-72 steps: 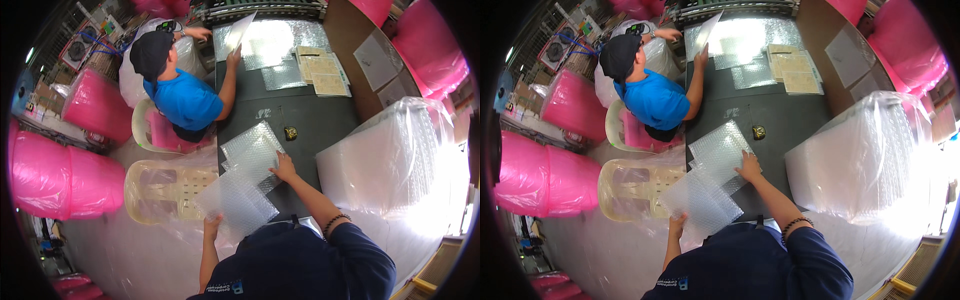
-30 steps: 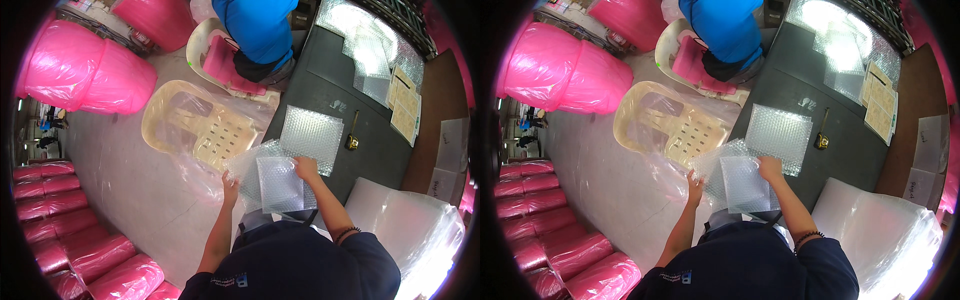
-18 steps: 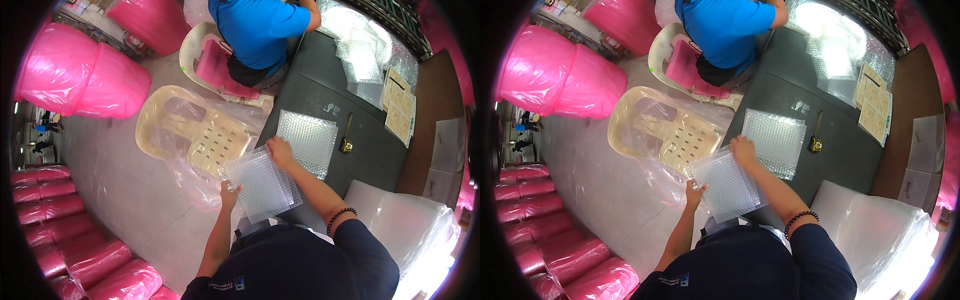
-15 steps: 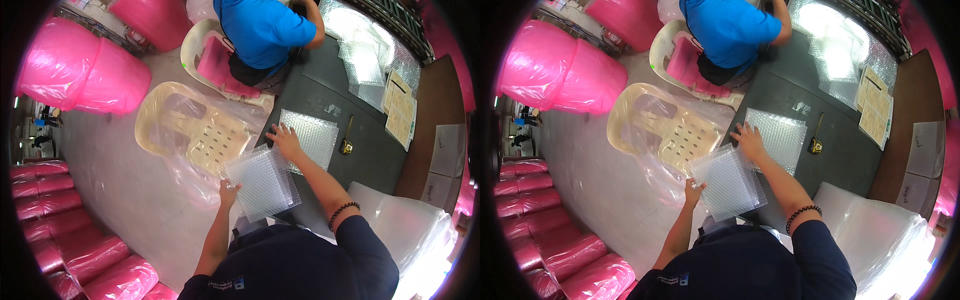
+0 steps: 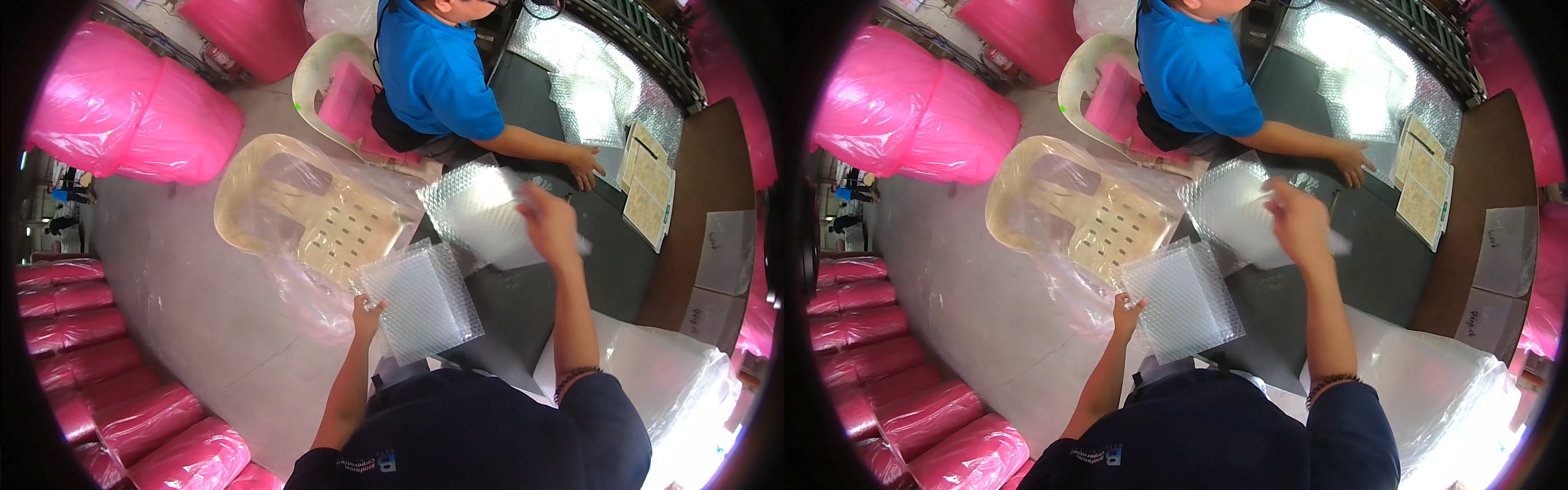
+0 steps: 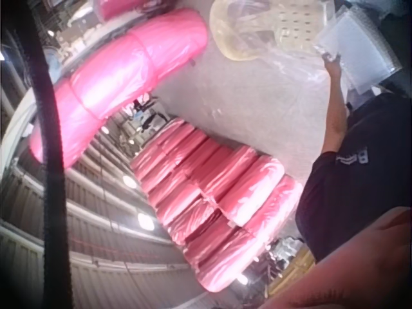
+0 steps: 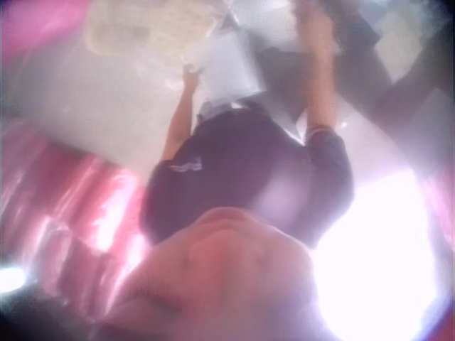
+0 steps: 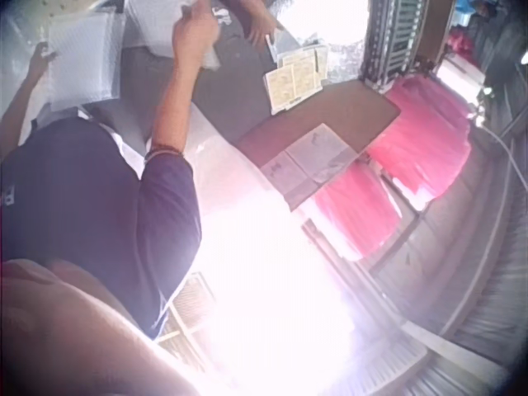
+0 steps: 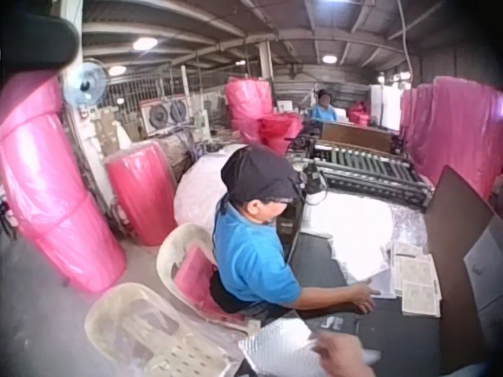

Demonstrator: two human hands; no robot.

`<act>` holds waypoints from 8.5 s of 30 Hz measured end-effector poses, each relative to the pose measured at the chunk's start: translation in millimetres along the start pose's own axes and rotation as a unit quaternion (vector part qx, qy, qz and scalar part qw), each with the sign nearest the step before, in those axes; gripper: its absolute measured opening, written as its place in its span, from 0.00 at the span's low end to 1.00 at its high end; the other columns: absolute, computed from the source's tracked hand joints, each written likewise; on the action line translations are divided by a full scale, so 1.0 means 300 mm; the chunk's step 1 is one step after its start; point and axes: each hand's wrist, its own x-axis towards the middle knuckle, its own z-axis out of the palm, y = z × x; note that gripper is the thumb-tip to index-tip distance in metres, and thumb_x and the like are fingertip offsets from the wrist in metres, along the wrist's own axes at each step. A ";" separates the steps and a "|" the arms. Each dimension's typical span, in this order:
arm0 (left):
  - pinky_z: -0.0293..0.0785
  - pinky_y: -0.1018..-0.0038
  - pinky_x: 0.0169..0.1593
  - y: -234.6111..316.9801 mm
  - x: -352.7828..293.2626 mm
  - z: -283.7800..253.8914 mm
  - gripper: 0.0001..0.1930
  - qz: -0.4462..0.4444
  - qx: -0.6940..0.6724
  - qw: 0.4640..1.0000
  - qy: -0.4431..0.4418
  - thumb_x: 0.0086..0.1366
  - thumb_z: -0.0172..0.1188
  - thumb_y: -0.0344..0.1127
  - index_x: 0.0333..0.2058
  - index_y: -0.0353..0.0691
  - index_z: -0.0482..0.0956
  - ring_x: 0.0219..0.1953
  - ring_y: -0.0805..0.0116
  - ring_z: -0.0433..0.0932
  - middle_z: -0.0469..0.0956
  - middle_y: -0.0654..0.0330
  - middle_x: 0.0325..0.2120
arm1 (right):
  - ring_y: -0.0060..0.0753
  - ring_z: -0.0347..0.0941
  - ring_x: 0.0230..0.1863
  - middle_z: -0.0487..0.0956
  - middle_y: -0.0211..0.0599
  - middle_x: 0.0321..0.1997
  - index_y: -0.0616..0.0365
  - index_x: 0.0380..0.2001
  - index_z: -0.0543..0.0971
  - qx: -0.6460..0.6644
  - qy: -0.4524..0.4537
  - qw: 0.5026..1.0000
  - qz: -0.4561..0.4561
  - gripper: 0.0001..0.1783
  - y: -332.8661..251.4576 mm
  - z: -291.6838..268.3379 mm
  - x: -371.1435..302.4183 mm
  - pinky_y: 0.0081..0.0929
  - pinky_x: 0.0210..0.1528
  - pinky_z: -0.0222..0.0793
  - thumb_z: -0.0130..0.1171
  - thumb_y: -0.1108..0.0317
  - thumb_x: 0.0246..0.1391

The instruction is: The person stacks sheets of bubble wrap on a table, aligning them into a neat pile. They repeatedly pick up sheets, place them on the stack, and adjust the pile to keep it organized.

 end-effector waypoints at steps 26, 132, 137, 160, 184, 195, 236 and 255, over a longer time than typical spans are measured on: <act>0.67 0.70 0.47 0.257 -0.125 -0.103 0.23 0.153 0.003 0.977 -0.152 0.56 0.61 0.42 0.46 0.34 0.69 0.41 0.66 0.73 0.76 0.57 0.38 | 0.40 0.50 0.65 0.51 0.32 0.67 0.28 0.60 0.58 -0.146 -0.179 0.907 -0.353 0.47 -0.220 0.376 -0.452 0.55 0.62 0.41 0.66 0.56 0.32; 0.72 0.75 0.46 0.612 -0.304 0.236 0.26 0.216 -0.139 0.766 -0.589 0.44 0.64 0.18 0.45 0.37 0.69 0.42 0.69 0.74 0.73 0.57 0.42 | 0.30 0.64 0.53 0.69 0.34 0.51 0.55 0.56 0.63 0.325 0.209 0.873 0.299 0.49 0.286 0.250 -1.213 0.27 0.55 0.61 0.74 0.71 0.24; 0.72 0.76 0.44 0.558 -0.263 0.255 0.24 0.413 -0.037 0.750 -0.516 0.43 0.66 0.19 0.42 0.35 0.71 0.39 0.70 0.76 0.76 0.58 0.36 | 0.35 0.66 0.53 0.70 0.37 0.51 0.51 0.58 0.61 0.314 0.183 0.896 0.254 0.50 0.272 0.242 -1.200 0.29 0.56 0.60 0.72 0.71 0.24; 0.58 0.66 0.57 0.496 -0.232 0.221 0.29 0.393 0.061 0.746 -0.533 0.46 0.69 0.35 0.47 0.33 0.69 0.53 0.53 0.65 0.69 0.48 0.49 | 0.47 0.70 0.47 0.76 0.46 0.42 0.57 0.40 0.76 0.258 0.103 0.916 0.290 0.35 0.308 0.260 -1.167 0.34 0.51 0.64 0.74 0.64 0.18; 0.71 0.74 0.43 0.327 -0.105 0.283 0.16 0.420 0.056 0.743 -0.518 0.49 0.63 0.36 0.37 0.36 0.77 0.38 0.64 0.78 0.79 0.54 0.33 | 0.47 0.72 0.39 0.78 0.41 0.36 0.55 0.30 0.79 0.110 0.052 0.975 0.184 0.21 0.398 0.362 -1.207 0.35 0.42 0.67 0.69 0.59 0.28; 0.70 0.71 0.47 0.450 -0.082 0.222 0.17 0.396 0.171 0.711 -0.555 0.45 0.65 0.34 0.37 0.38 0.79 0.43 0.59 0.76 0.78 0.52 0.36 | 0.46 0.72 0.41 0.78 0.44 0.36 0.58 0.31 0.79 0.220 0.076 0.958 0.167 0.21 0.466 0.450 -1.226 0.35 0.45 0.66 0.71 0.65 0.28; 0.63 0.74 0.33 1.372 -0.806 -0.476 0.07 0.707 -0.404 0.467 -0.345 0.50 0.57 0.24 0.28 0.40 0.71 0.31 0.66 0.67 0.68 0.61 0.28 | 0.32 0.71 0.33 0.73 0.35 0.29 0.58 0.26 0.74 0.317 0.043 0.926 0.199 0.08 0.346 0.323 -1.204 0.28 0.37 0.65 0.62 0.70 0.41; 0.69 0.71 0.47 0.376 -0.292 0.175 0.22 0.457 0.010 0.786 -0.415 0.43 0.64 0.34 0.41 0.38 0.74 0.43 0.56 0.75 0.75 0.51 0.39 | 0.33 0.72 0.36 0.77 0.37 0.33 0.58 0.30 0.74 0.198 0.039 0.968 0.151 0.11 0.350 0.284 -1.202 0.29 0.41 0.66 0.62 0.67 0.42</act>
